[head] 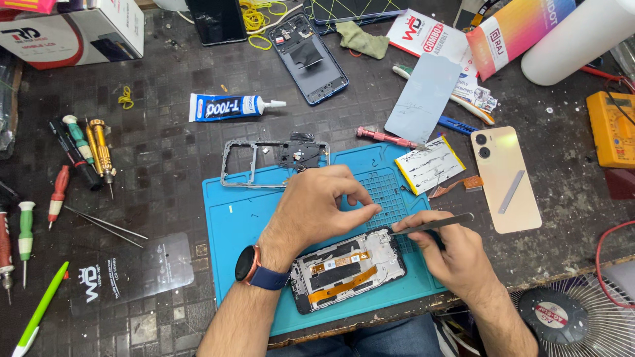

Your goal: The person cleans adhesive residue from a smartphone frame using a cotton swab and a metal spudger. They then apply adhesive to the frame and reposition internal components, including a ribbon cable, using tweezers and a small brush.

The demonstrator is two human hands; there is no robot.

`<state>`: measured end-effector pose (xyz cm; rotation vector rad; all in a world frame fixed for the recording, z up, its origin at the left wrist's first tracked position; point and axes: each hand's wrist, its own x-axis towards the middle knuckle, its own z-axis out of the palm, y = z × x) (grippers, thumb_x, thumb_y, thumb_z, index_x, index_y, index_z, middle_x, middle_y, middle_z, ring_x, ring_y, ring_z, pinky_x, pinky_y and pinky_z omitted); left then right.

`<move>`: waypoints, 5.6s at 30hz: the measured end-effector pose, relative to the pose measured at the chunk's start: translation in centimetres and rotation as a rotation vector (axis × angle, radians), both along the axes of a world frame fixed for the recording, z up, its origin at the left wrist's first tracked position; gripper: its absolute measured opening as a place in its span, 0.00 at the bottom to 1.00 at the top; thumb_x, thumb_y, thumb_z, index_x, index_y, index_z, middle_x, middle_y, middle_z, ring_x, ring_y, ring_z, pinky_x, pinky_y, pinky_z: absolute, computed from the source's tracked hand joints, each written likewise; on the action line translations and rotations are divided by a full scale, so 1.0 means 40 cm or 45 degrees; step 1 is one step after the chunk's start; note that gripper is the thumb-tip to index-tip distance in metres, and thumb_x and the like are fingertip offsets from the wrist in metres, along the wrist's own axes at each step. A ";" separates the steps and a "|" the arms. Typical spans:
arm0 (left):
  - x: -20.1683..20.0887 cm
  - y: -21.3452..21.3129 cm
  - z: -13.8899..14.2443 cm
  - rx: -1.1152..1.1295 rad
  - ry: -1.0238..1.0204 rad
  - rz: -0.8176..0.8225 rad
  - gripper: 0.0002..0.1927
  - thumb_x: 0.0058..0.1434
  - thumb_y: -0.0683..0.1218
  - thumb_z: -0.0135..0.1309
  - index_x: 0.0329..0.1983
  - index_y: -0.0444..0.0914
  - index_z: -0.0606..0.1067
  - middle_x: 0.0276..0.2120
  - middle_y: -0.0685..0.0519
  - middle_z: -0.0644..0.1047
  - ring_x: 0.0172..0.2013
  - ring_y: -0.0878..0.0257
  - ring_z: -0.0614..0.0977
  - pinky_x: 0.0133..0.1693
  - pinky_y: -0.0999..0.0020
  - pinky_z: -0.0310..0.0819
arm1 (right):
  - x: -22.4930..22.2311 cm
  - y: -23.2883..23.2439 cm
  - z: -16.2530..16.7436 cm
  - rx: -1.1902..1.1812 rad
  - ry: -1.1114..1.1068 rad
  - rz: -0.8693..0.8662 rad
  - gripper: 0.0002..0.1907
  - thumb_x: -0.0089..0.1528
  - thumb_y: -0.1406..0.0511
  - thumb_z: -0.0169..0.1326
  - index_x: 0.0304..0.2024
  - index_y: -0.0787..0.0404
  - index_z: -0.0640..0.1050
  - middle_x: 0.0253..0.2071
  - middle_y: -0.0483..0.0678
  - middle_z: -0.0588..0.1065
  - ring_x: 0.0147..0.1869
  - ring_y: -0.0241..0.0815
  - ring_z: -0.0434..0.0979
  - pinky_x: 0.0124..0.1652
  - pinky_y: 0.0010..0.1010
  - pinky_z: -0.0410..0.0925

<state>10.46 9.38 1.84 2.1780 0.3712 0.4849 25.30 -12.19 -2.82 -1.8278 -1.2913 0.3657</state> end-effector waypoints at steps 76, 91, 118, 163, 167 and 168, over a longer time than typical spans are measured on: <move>-0.004 -0.002 -0.014 0.114 0.196 -0.240 0.07 0.54 0.53 0.62 0.29 0.48 0.85 0.26 0.59 0.80 0.26 0.65 0.82 0.28 0.69 0.74 | 0.039 0.041 0.029 0.126 0.316 0.226 0.08 0.61 0.71 0.59 0.43 0.63 0.77 0.42 0.49 0.78 0.48 0.39 0.80 0.45 0.31 0.74; 0.000 0.004 -0.024 0.097 0.193 -0.209 0.07 0.55 0.52 0.62 0.30 0.46 0.84 0.27 0.58 0.80 0.27 0.65 0.83 0.29 0.68 0.75 | 0.036 0.050 0.042 0.021 0.102 0.357 0.05 0.60 0.72 0.56 0.39 0.62 0.77 0.39 0.47 0.76 0.45 0.40 0.78 0.45 0.31 0.72; 0.003 0.005 -0.024 0.118 0.186 -0.195 0.07 0.55 0.52 0.61 0.30 0.46 0.84 0.27 0.58 0.80 0.27 0.64 0.82 0.29 0.67 0.75 | 0.034 0.057 0.040 0.037 0.032 0.378 0.08 0.58 0.75 0.58 0.38 0.61 0.77 0.39 0.46 0.77 0.45 0.40 0.80 0.44 0.31 0.73; -0.018 -0.005 0.021 -0.062 0.004 -0.190 0.05 0.49 0.47 0.59 0.24 0.40 0.80 0.26 0.56 0.78 0.26 0.65 0.81 0.28 0.70 0.74 | 0.028 0.022 0.004 0.365 0.376 0.255 0.05 0.65 0.76 0.53 0.42 0.64 0.73 0.44 0.51 0.73 0.51 0.40 0.80 0.51 0.33 0.78; -0.031 0.026 0.032 0.106 -0.128 0.314 0.05 0.55 0.46 0.61 0.28 0.40 0.80 0.26 0.56 0.78 0.24 0.66 0.80 0.27 0.70 0.73 | 0.033 0.023 0.004 0.403 0.351 0.266 0.05 0.66 0.75 0.53 0.43 0.64 0.73 0.44 0.51 0.72 0.50 0.40 0.80 0.53 0.34 0.78; -0.034 0.035 0.033 0.153 -0.136 0.481 0.05 0.56 0.46 0.61 0.29 0.40 0.80 0.26 0.57 0.78 0.23 0.66 0.80 0.27 0.70 0.73 | 0.034 0.023 0.004 0.386 0.339 0.275 0.05 0.65 0.75 0.53 0.43 0.64 0.73 0.43 0.51 0.73 0.50 0.40 0.80 0.52 0.34 0.78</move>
